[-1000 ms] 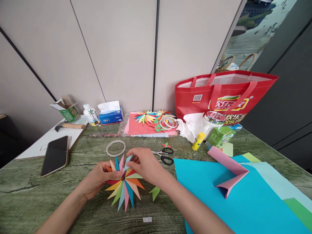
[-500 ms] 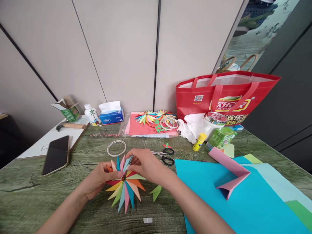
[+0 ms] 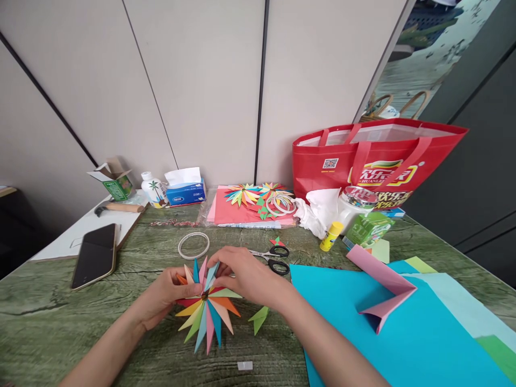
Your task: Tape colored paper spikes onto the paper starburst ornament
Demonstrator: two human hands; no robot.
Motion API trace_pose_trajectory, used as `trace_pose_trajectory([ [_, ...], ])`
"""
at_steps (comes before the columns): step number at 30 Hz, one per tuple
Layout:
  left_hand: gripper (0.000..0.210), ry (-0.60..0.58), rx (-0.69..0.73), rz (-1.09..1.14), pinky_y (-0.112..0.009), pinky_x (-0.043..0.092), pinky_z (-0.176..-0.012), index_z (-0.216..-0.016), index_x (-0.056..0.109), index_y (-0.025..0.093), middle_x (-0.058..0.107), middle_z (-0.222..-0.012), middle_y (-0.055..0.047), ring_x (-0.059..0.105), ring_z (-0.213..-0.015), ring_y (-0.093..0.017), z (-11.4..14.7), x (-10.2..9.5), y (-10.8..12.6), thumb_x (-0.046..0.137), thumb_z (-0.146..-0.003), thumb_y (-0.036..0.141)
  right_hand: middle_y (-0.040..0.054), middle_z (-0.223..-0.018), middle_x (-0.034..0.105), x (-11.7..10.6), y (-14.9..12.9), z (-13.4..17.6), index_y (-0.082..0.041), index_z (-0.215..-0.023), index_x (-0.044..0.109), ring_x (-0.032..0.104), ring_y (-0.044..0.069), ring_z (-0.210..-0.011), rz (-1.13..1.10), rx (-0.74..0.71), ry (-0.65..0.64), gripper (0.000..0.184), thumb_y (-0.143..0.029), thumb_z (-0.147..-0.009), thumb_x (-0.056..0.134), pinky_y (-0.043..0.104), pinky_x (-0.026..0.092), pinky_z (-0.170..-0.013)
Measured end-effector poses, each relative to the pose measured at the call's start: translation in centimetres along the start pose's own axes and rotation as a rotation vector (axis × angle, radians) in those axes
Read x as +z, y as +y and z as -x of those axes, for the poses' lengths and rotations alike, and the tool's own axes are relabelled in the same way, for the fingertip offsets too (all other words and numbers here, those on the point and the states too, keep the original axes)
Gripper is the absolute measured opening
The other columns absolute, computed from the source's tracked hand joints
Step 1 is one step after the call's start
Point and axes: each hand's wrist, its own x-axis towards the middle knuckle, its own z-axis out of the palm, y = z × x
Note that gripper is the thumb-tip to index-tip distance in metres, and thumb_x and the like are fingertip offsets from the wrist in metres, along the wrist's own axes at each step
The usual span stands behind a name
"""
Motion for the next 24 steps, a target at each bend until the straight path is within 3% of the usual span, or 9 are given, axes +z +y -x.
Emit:
trace_pose_trajectory([
  [9,0.023,-0.001,0.008,-0.007,-0.024,0.039,-0.056,-0.056,0.064,0.012,0.067,-0.057,-0.003,0.056,-0.054,-0.013,-0.1,-0.3,-0.2,0.08,-0.051,0.028,0.0032,-0.1,0.049,0.3,-0.2,0.1,-0.021,-0.1,0.057,0.058,0.01,-0.079,0.022,-0.023,-0.04,0.021,-0.017,-0.079,0.059,0.022,0.048,-0.075],
  [15,0.024,-0.01,0.006,0.012,-0.024,0.04,-0.058,-0.061,0.066,0.012,0.068,-0.061,-0.004,0.057,-0.057,-0.013,-0.2,-0.3,-0.4,0.08,-0.05,0.027,0.0019,-0.094,0.054,0.6,-0.4,0.0,-0.02,-0.098,0.054,0.057,0.013,-0.081,0.129,0.008,-0.045,0.018,-0.016,-0.081,0.057,0.026,0.047,-0.076],
  [24,0.024,0.008,0.002,0.0,-0.026,0.042,-0.059,-0.06,0.067,0.012,0.068,-0.06,-0.005,0.059,-0.057,-0.015,0.0,-0.2,-0.1,0.08,-0.049,0.029,0.0001,-0.087,0.06,1.2,-0.1,0.0,-0.022,-0.105,0.042,0.061,0.014,-0.077,-0.059,0.084,-0.034,0.031,-0.017,-0.08,0.058,0.025,0.049,-0.069],
])
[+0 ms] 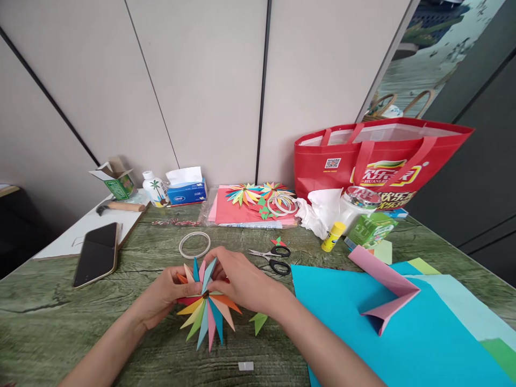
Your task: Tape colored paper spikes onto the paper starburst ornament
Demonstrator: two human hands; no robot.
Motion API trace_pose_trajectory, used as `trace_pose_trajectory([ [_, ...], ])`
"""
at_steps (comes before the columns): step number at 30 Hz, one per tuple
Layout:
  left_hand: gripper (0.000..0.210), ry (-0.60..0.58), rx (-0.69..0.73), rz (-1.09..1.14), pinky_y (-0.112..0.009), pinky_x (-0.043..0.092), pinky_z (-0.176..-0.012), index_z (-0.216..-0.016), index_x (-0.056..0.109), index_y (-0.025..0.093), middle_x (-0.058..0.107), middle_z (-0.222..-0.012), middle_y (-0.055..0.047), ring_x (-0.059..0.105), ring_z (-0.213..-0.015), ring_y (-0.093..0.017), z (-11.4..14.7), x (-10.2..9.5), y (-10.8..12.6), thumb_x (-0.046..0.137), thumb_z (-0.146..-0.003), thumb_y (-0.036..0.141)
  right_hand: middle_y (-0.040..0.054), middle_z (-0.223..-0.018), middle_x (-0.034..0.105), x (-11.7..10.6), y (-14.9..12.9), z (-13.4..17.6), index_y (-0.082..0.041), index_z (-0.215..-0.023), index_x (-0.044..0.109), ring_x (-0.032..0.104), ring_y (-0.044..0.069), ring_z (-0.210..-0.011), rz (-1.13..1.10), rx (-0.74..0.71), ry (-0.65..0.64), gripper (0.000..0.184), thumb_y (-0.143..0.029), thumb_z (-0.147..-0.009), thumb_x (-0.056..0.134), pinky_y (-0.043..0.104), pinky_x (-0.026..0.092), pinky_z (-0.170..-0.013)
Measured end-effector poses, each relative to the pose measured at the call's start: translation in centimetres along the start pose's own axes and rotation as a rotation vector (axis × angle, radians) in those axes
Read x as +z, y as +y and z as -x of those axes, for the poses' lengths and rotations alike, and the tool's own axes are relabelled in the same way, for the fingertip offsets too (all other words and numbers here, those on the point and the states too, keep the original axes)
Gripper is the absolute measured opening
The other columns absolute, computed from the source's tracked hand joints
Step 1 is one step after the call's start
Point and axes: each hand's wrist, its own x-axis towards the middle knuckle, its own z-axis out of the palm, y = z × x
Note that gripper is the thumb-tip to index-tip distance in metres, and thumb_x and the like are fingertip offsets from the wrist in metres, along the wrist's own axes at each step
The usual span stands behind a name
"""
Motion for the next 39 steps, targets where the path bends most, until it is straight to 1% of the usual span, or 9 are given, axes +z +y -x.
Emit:
trace_pose_trajectory([
  [4,0.024,0.007,0.011,-0.007,-0.026,0.042,-0.058,-0.06,0.067,0.012,0.068,-0.06,-0.005,0.058,-0.057,-0.016,0.1,0.0,0.0,0.08,-0.049,0.029,-0.0012,-0.081,0.06,0.4,0.4,0.0,-0.023,-0.107,0.038,0.061,0.015,-0.073,-0.008,0.05,0.045,0.036,-0.017,-0.078,0.059,0.026,0.049,-0.064],
  [10,0.023,0.011,0.021,-0.004,-0.023,0.04,-0.055,-0.057,0.066,0.012,0.066,-0.058,-0.003,0.056,-0.054,-0.013,0.0,0.1,-0.1,0.08,-0.049,0.027,-0.0001,-0.084,0.06,0.8,0.4,-0.2,-0.022,-0.1,0.046,0.06,0.014,-0.074,0.068,0.049,0.078,0.027,-0.015,-0.077,0.058,0.027,0.048,-0.069],
  [13,0.024,0.036,0.018,0.003,-0.024,0.04,-0.055,-0.058,0.066,0.012,0.066,-0.058,-0.003,0.056,-0.054,-0.013,0.0,0.2,0.0,0.081,-0.048,0.028,0.0003,-0.084,0.06,1.2,0.4,-0.4,-0.022,-0.102,0.047,0.061,0.013,-0.071,0.012,0.077,0.138,0.032,-0.013,-0.075,0.06,0.024,0.049,-0.064],
  [17,0.026,0.063,0.02,0.007,-0.024,0.04,-0.054,-0.058,0.065,0.012,0.064,-0.055,-0.002,0.054,-0.052,-0.012,0.0,0.3,0.1,0.081,-0.047,0.029,0.0004,-0.078,0.061,1.6,0.3,-0.5,-0.02,-0.107,0.045,0.06,0.014,-0.069,-0.012,0.108,0.214,0.037,-0.014,-0.074,0.06,0.023,0.049,-0.06],
  [21,0.026,0.071,0.028,0.01,-0.021,0.036,-0.049,-0.049,0.059,0.013,0.059,-0.048,0.002,0.05,-0.047,-0.009,0.0,0.2,0.0,0.081,-0.046,0.026,0.0003,-0.077,0.061,1.8,0.0,-0.4,-0.021,-0.113,0.046,0.061,0.013,-0.064,-0.061,0.109,0.191,0.039,-0.018,-0.076,0.058,0.022,0.048,-0.056],
  [24,0.023,0.057,0.024,0.013,-0.021,0.038,-0.051,-0.052,0.061,0.013,0.062,-0.051,0.0,0.053,-0.05,-0.011,0.0,0.2,-0.1,0.081,-0.048,0.025,0.0,-0.076,0.062,1.8,0.2,-0.4,-0.023,-0.114,0.048,0.062,0.014,-0.066,-0.091,0.102,0.195,0.041,-0.018,-0.075,0.06,0.023,0.049,-0.058],
  [30,0.024,0.049,0.019,0.026,-0.026,0.042,-0.057,-0.06,0.066,0.012,0.067,-0.059,-0.004,0.059,-0.057,-0.016,0.0,0.4,-0.3,0.08,-0.05,0.03,0.0016,-0.072,0.064,2.3,0.8,-0.8,-0.02,-0.109,0.053,0.062,0.017,-0.063,0.013,0.151,0.252,0.04,-0.017,-0.07,0.065,0.024,0.048,-0.056],
  [35,0.024,0.071,0.024,0.038,-0.024,0.04,-0.052,-0.055,0.063,0.012,0.064,-0.053,-0.001,0.055,-0.051,-0.013,-0.1,0.6,-0.4,0.08,-0.049,0.029,0.0026,-0.069,0.064,2.7,0.8,-0.9,-0.018,-0.104,0.055,0.062,0.017,-0.062,0.074,0.198,0.294,0.038,-0.019,-0.068,0.068,0.025,0.048,-0.055],
  [39,0.027,0.097,0.04,0.054,-0.022,0.038,-0.05,-0.049,0.058,0.014,0.058,-0.046,0.002,0.051,-0.047,-0.01,0.0,0.6,-0.2,0.08,-0.05,0.03,0.0005,-0.069,0.061,3.0,0.9,-0.9,-0.019,-0.11,0.051,0.06,0.015,-0.058,0.058,0.159,0.35,0.045,-0.023,-0.069,0.068,0.023,0.047,-0.052],
])
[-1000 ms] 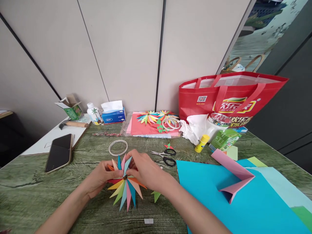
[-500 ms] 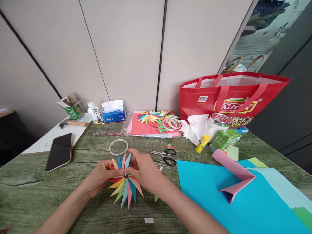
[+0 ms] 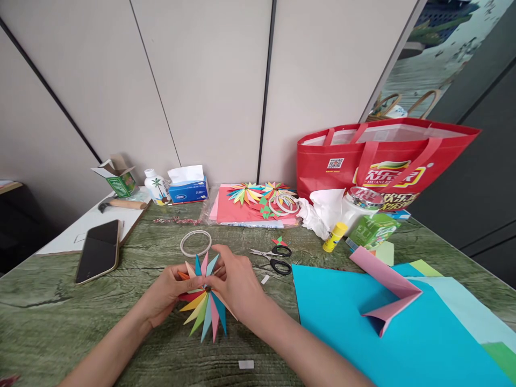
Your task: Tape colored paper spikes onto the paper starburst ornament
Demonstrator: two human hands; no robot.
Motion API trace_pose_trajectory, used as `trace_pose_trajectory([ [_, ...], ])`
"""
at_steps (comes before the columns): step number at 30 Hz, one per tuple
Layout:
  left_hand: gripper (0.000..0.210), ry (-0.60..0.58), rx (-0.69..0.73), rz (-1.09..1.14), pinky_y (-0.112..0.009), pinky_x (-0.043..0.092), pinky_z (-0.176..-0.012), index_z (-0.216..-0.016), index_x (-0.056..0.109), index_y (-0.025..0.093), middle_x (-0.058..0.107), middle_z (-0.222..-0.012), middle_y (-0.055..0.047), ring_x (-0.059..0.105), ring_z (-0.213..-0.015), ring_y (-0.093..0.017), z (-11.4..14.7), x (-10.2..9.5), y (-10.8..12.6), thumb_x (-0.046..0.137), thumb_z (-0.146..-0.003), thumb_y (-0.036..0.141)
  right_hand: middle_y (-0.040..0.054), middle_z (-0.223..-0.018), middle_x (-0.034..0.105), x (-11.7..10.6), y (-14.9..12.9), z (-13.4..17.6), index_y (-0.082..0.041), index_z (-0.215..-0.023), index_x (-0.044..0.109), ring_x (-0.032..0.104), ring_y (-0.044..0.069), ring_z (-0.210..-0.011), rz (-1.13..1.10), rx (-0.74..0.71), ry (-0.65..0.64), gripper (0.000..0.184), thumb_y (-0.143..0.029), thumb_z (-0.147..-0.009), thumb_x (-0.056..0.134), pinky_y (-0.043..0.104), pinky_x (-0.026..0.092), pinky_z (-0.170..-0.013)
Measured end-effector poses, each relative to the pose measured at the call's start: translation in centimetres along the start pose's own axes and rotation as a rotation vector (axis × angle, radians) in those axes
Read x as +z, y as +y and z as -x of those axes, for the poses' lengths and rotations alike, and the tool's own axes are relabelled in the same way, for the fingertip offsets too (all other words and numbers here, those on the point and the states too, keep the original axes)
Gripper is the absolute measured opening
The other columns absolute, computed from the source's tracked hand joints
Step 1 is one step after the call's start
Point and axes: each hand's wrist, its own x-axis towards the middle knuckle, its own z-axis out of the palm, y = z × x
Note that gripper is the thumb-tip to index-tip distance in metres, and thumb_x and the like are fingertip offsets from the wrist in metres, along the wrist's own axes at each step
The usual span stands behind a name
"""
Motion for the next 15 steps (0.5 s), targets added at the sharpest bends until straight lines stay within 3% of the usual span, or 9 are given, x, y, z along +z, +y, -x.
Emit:
trace_pose_trajectory([
  [6,0.027,0.011,-0.007,0.033,-0.022,0.039,-0.05,-0.05,0.058,0.014,0.06,-0.049,0.002,0.053,-0.048,-0.011,0.1,-0.1,0.1,0.079,-0.051,0.03,0.0001,-0.072,0.062,-0.5,-0.2,-0.1,-0.021,-0.094,0.059,0.06,0.013,-0.062,-0.043,-0.111,-0.05,0.022,-0.016,-0.073,0.062,0.022,0.049,-0.059],
  [11,0.026,0.004,-0.018,0.055,-0.021,0.038,-0.05,-0.051,0.059,0.014,0.061,-0.048,0.002,0.053,-0.046,-0.01,-0.1,-0.3,-0.2,0.079,-0.051,0.031,-0.0022,-0.067,0.06,-1.0,-0.3,-0.2,-0.022,-0.093,0.055,0.061,0.013,-0.062,-0.123,-0.077,-0.073,0.022,-0.013,-0.074,0.059,0.021,0.048,-0.057],
  [15,0.025,-0.011,-0.025,0.058,-0.025,0.042,-0.054,-0.057,0.065,0.013,0.065,-0.055,-0.001,0.058,-0.053,-0.014,-0.1,-0.3,-0.1,0.08,-0.049,0.031,-0.0008,-0.072,0.062,-1.4,-0.2,-0.2,-0.02,-0.085,0.058,0.062,0.013,-0.065,-0.066,-0.155,-0.117,0.015,-0.011,-0.073,0.06,0.022,0.048,-0.062],
])
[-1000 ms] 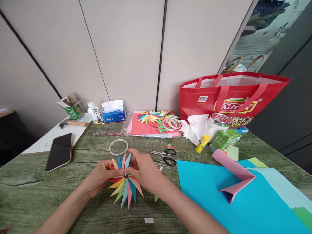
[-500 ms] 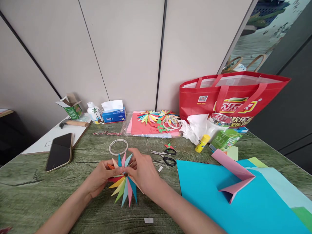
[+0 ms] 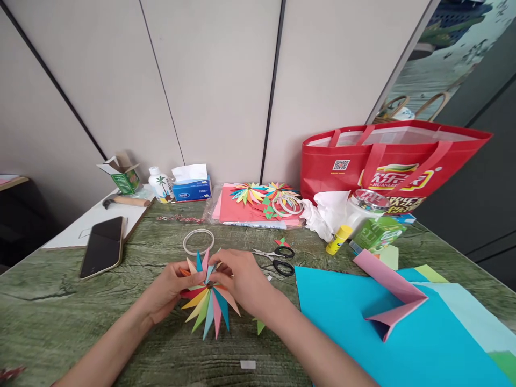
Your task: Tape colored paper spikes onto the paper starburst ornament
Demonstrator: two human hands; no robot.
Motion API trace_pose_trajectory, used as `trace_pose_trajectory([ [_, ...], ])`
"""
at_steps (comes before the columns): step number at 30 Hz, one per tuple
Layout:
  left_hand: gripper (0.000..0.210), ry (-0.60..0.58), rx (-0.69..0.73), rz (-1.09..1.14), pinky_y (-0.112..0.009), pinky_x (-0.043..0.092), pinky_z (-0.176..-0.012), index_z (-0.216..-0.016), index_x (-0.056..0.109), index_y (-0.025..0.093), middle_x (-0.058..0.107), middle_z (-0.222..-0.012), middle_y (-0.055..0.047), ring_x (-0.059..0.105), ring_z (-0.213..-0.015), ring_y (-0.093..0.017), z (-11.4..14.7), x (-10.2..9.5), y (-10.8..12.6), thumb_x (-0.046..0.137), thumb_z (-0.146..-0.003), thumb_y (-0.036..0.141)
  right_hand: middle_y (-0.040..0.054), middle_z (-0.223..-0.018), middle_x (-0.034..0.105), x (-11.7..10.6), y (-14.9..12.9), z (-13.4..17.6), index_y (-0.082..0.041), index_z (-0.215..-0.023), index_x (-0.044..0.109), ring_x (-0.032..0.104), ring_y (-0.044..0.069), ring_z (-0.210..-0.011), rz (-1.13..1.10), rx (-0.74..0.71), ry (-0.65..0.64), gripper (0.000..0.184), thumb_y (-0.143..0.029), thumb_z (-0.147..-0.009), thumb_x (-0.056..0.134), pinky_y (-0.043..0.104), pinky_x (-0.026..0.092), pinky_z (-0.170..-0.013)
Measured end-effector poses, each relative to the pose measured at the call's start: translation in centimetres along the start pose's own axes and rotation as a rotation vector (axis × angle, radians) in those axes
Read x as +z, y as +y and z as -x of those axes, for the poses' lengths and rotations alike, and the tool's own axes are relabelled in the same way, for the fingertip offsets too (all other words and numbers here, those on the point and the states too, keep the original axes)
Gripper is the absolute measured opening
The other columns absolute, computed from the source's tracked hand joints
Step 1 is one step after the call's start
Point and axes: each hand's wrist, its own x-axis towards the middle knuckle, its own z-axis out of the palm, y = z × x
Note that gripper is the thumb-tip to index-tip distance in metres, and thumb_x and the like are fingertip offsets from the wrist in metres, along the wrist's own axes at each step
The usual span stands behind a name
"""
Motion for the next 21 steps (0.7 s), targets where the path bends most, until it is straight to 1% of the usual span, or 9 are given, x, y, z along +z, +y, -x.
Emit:
trace_pose_trajectory([
  [3,0.027,-0.008,-0.008,0.0,-0.027,0.044,-0.057,-0.061,0.067,0.012,0.067,-0.058,-0.003,0.06,-0.056,-0.017,0.09,0.03,0.12,0.08,-0.05,0.033,-0.001,-0.072,0.063,-0.54,0.02,0.01,-0.019,-0.083,0.059,0.061,0.012,-0.063,0.077,-0.033,-0.05,0.013,-0.01,-0.074,0.059,0.021,0.046,-0.061],
  [7,0.027,-0.015,-0.015,0.004,-0.027,0.044,-0.057,-0.061,0.067,0.012,0.067,-0.057,-0.003,0.06,-0.056,-0.016,0.1,-0.07,0.2,0.08,-0.05,0.033,-0.0006,-0.067,0.064,-0.89,0.06,-0.04,-0.018,-0.077,0.061,0.057,0.012,-0.059,0.225,-0.093,-0.034,0.007,-0.012,-0.077,0.057,0.021,0.041,-0.057],
  [10,0.027,-0.018,-0.02,0.008,-0.027,0.045,-0.058,-0.062,0.067,0.012,0.067,-0.058,-0.003,0.061,-0.058,-0.017,0.05,-0.17,0.17,0.079,-0.051,0.033,0.0018,-0.071,0.065,-0.74,0.18,-0.04,-0.018,-0.081,0.064,0.058,0.013,-0.062,0.302,-0.187,-0.023,0.01,-0.014,-0.08,0.055,0.021,0.039,-0.058],
  [12,0.026,-0.018,-0.023,0.012,-0.027,0.045,-0.058,-0.062,0.067,0.013,0.067,-0.058,-0.004,0.062,-0.059,-0.018,0.04,-0.18,0.16,0.079,-0.051,0.033,0.0033,-0.073,0.066,-0.54,0.27,0.03,-0.018,-0.083,0.065,0.059,0.014,-0.063,0.342,-0.225,-0.013,0.013,-0.016,-0.082,0.052,0.022,0.039,-0.058],
  [18,0.025,-0.01,-0.033,0.022,-0.026,0.045,-0.057,-0.059,0.065,0.012,0.066,-0.056,-0.003,0.061,-0.057,-0.016,0.08,-0.13,0.09,0.079,-0.052,0.032,0.0039,-0.069,0.064,-0.09,0.1,0.21,-0.016,-0.074,0.064,0.055,0.011,-0.059,0.421,-0.24,-0.018,0.019,-0.014,-0.084,0.048,0.02,0.035,-0.055],
  [21,0.025,-0.002,-0.036,0.026,-0.025,0.045,-0.056,-0.059,0.065,0.012,0.067,-0.059,-0.004,0.06,-0.056,-0.014,0.01,-0.25,-0.01,0.079,-0.052,0.032,0.0054,-0.072,0.064,-0.04,0.04,0.19,-0.015,-0.075,0.064,0.056,0.012,-0.062,0.413,-0.275,-0.022,0.019,-0.013,-0.084,0.047,0.02,0.036,-0.056],
])
